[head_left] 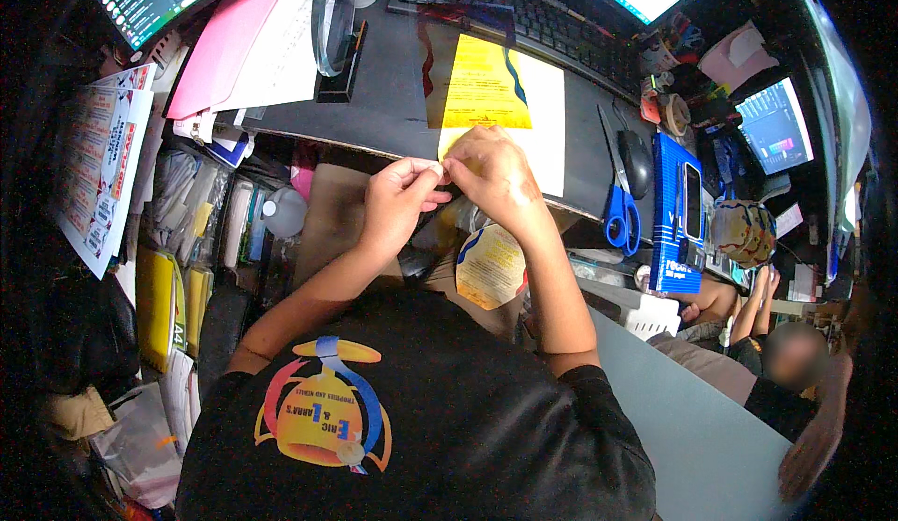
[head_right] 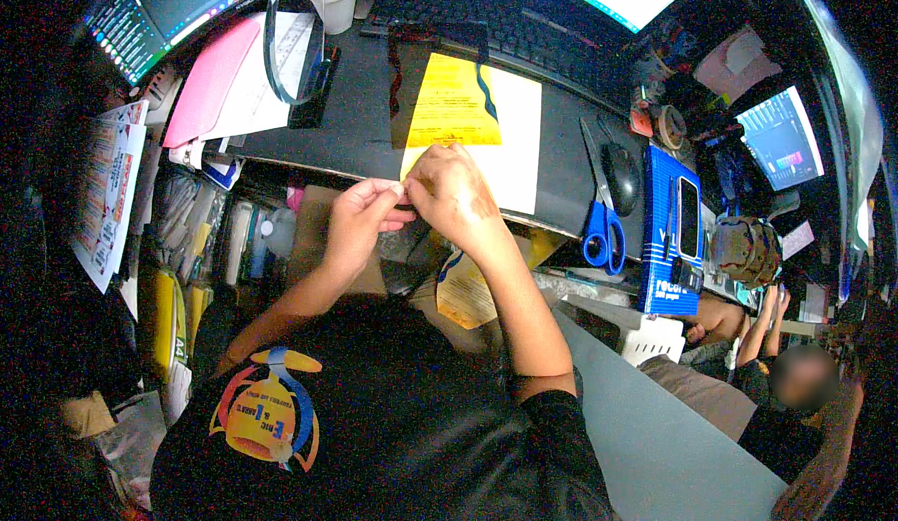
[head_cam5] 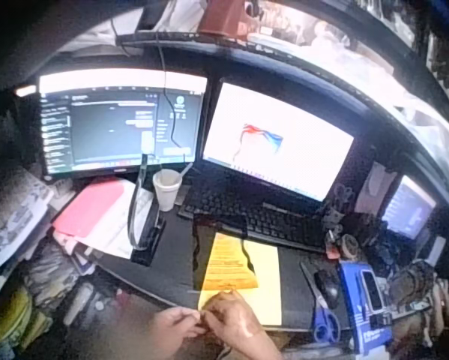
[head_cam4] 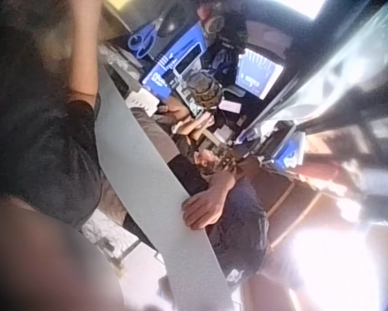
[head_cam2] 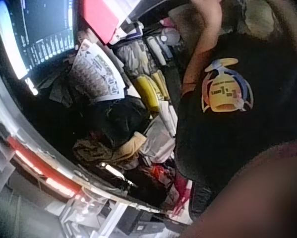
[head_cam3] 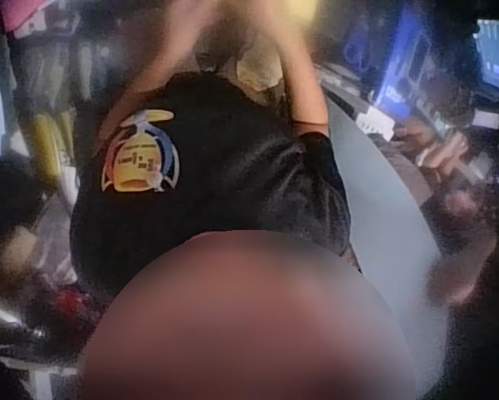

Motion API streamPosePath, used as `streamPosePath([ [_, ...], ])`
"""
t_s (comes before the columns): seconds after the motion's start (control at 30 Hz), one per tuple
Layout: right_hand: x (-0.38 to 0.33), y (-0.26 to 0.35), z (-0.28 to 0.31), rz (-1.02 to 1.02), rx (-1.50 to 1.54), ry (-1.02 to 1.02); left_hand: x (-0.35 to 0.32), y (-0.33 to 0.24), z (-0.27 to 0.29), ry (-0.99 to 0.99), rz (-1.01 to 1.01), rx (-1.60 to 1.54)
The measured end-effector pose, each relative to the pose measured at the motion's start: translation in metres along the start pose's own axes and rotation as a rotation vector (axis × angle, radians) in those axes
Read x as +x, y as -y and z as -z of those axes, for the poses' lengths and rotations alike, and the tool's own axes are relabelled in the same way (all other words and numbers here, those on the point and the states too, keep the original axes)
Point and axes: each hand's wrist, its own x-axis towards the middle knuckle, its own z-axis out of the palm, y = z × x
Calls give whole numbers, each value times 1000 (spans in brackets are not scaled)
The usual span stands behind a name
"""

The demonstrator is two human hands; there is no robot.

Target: The person uses a utility knife to trim a printed certificate, then places it into a clear plastic sleeve. They retrieve a yellow backing sheet, cut it to size with scissors, and insert it behind the certificate. Finally, they seal the sleeve and place the finished item on the desk.

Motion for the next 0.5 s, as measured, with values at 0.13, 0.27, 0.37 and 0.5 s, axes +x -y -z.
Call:
streamPosePath([
  [0.13,-2,-5,-9,5,-75,-41,1,2,1,2,7,-24],
  [0.27,-3,-13,-23,-5,-219,-30,1,0,0,-31,-83,25],
  [0.37,-4,-17,-26,43,-248,-106,3,-3,-3,-68,-149,110],
  [0.5,-3,-13,-22,67,-202,-183,2,-4,-6,-44,-149,38],
])
